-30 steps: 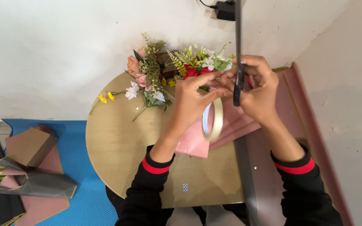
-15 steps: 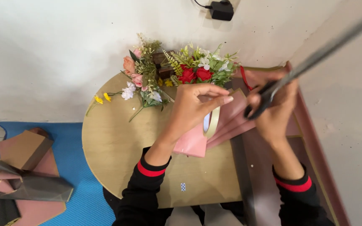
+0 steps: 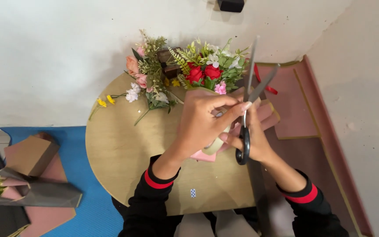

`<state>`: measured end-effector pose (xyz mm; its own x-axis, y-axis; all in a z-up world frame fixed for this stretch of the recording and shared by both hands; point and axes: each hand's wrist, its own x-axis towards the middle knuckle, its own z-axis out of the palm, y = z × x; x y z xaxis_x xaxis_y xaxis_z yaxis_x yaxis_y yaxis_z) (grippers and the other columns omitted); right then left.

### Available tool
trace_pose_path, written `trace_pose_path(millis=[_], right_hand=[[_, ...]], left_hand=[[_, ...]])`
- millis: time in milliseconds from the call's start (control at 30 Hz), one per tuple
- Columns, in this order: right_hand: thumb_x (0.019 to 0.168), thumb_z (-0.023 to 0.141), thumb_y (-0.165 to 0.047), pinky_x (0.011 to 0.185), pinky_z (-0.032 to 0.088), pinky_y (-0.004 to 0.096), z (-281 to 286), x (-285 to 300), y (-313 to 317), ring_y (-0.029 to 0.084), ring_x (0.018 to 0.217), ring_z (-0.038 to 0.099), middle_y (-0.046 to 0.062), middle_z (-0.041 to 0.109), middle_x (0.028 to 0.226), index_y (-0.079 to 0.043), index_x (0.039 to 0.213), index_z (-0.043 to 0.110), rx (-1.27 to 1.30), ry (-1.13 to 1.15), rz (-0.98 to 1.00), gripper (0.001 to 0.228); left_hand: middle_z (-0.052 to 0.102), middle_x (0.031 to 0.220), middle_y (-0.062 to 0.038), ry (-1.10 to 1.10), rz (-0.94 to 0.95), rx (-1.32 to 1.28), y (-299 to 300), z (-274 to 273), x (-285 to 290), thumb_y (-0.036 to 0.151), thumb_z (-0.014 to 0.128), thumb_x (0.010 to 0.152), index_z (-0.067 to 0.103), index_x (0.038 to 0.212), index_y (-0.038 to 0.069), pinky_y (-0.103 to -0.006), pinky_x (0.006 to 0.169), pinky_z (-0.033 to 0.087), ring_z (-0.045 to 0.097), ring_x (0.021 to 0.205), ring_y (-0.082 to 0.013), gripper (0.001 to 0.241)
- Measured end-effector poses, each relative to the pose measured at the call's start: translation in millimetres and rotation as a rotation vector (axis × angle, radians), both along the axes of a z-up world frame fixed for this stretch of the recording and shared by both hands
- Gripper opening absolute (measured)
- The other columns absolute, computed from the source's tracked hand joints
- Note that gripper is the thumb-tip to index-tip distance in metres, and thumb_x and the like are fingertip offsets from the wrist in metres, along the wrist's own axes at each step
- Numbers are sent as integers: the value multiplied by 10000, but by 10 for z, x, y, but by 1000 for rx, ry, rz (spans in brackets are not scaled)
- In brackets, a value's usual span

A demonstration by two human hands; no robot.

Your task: The person wraps a bouquet of artificial flowers in pink paper on a round table. They use scissors to cut a piece of clear tape and apply it to secure the wrapping. The person then uses a blue ribbon to tie the bouquet.

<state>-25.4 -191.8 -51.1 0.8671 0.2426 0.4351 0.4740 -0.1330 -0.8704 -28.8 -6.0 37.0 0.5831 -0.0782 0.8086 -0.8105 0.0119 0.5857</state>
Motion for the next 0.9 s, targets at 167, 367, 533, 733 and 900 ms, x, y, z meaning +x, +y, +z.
trace_pose_path(millis=[167,367,533,733,900], right_hand=[[693,899,-215,724,510,367,-57,-124,-17,248,1050,588,176,559,1393,-37,1553,329,64,88,145,1047],[694,875,-258,700,534,389,-151,-214,-283,268,1030,605,184,530,1426,-45,1549,307,70,148,169,1048],[720,844,-390,795,564,383,42,-398,-703,270,1109,594,138,521,1338,-63,1415,401,6,113,82,887],[706,751,-492,995,543,370,387,-764,-1297,223,1193,699,95,681,1313,-68,1345,480,-568,142,-92,814],[532,953,-443,891,550,306,579,-997,-1441,149,999,742,-57,716,1302,-197,1275,637,-973,167,-257,844]], left_hand=[[606,507,-32,-84,84,-5,-24,-19,-10,125,763,878,658,676,78,-292,498,488,592,447,-265,232],[600,530,-52,-75,76,-72,-127,-96,-96,124,746,899,639,670,69,-323,511,477,596,470,-267,259],[662,592,-10,-46,90,-68,-142,-154,-159,131,745,911,672,696,91,-278,556,499,587,488,-217,231],[507,594,-34,-52,105,38,-111,-45,-252,114,674,966,546,677,30,-325,557,362,417,531,-155,327],[407,564,-33,-67,87,45,-118,-44,-278,114,628,995,464,655,50,-324,559,306,318,537,-164,383]])
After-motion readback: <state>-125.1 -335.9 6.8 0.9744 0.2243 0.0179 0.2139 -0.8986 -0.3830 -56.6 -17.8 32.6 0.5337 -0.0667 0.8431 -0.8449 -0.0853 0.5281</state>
